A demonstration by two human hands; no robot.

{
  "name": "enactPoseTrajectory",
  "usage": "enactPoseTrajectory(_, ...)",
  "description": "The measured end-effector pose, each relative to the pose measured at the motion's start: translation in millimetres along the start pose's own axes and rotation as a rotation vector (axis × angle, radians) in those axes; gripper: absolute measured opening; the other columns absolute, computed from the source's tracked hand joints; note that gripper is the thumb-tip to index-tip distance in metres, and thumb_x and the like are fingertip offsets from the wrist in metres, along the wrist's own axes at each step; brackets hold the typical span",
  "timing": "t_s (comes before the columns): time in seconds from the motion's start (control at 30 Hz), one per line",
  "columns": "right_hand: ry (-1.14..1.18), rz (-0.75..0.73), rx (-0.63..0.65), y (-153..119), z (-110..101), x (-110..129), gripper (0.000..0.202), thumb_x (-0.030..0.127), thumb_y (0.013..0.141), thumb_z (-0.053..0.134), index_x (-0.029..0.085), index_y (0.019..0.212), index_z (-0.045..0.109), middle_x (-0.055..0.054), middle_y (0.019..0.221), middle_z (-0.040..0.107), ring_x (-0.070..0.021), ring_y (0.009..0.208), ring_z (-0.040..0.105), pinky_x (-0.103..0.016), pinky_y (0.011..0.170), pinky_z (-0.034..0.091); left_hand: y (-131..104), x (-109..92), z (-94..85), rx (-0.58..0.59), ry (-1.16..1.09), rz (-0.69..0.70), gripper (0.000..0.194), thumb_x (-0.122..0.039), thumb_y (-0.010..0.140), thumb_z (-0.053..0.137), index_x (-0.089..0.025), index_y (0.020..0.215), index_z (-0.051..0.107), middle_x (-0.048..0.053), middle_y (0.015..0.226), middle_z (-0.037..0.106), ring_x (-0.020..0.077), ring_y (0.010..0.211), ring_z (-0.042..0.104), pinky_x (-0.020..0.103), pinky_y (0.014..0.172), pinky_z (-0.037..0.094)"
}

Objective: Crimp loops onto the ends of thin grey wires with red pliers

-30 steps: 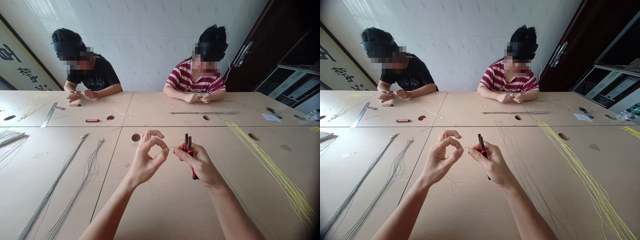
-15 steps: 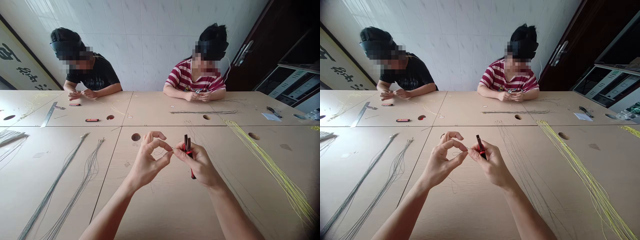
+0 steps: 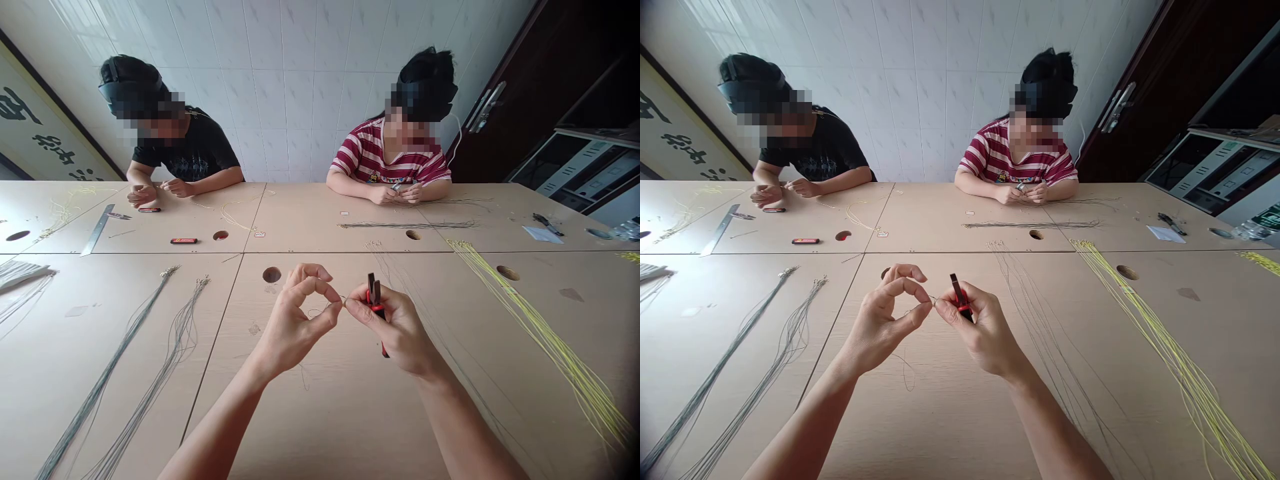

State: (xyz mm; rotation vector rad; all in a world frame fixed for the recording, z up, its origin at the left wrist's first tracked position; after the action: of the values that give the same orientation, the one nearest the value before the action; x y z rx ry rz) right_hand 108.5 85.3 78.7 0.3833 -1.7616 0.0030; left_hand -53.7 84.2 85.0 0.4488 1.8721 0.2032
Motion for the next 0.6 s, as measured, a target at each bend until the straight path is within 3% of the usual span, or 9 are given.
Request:
enactPoseTrajectory(0.2, -0.013, 0.023, 0.015, -2.0, -0.3, 1.3, 0.024, 0.036, 0.091, 0.057, 0.020, 0.073, 0.054, 0.005, 0.062, 0.040, -0.0099, 0.058, 0.034, -0.026, 0.055, 0.031, 1.3, -1.9, -8.0, 0.007, -0.036, 0.063, 0.011, -0.014, 0.087, 0.060, -0.023, 0.093, 0.061, 0.003, 0.107, 0.056, 0.0170, 0.104, 0.054, 0.033, 0.088, 0.044)
enactPoseTrajectory(0.4, -0.037, 0.043, 0.129, -2.6, 1.1, 1.8, 0.025, 0.037, 0.093, 0.055, 0.021, 0.074, 0.053, 0.004, 0.067, 0.042, -0.0104, 0.063, 0.036, -0.026, 0.058, 0.031, 1.3, -8.9, -12.6, 0.122, 0.240, 0.278, 0.017, -0.011, 0.089, 0.059, -0.024, 0.098, 0.065, 0.000, 0.101, 0.066, 0.0161, 0.094, 0.057, 0.038, 0.091, 0.038)
enactPoseTrajectory(0.6, -0.080, 0.062, 0.149, -2.4, 3.3, 1.1, 0.027, 0.037, 0.093, 0.055, 0.021, 0.072, 0.048, 0.004, 0.069, 0.040, -0.0110, 0.066, 0.035, -0.026, 0.062, 0.030, -0.1, -11.1, -12.2, 0.182, 0.327, 0.288, 0.014, -0.012, 0.090, 0.058, -0.023, 0.095, 0.064, -0.002, 0.097, 0.068, 0.0145, 0.091, 0.057, 0.038, 0.096, 0.034)
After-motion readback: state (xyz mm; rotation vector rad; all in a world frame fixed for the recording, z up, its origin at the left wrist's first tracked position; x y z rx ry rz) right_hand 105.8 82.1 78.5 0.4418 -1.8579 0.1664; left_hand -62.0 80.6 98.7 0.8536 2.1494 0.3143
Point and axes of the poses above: each hand's wrist, its own y-axis towards the middle knuckle, its own z-axis out of the palm, x = y × z, the point moved 3 cm from there along y, towards the middle knuckle
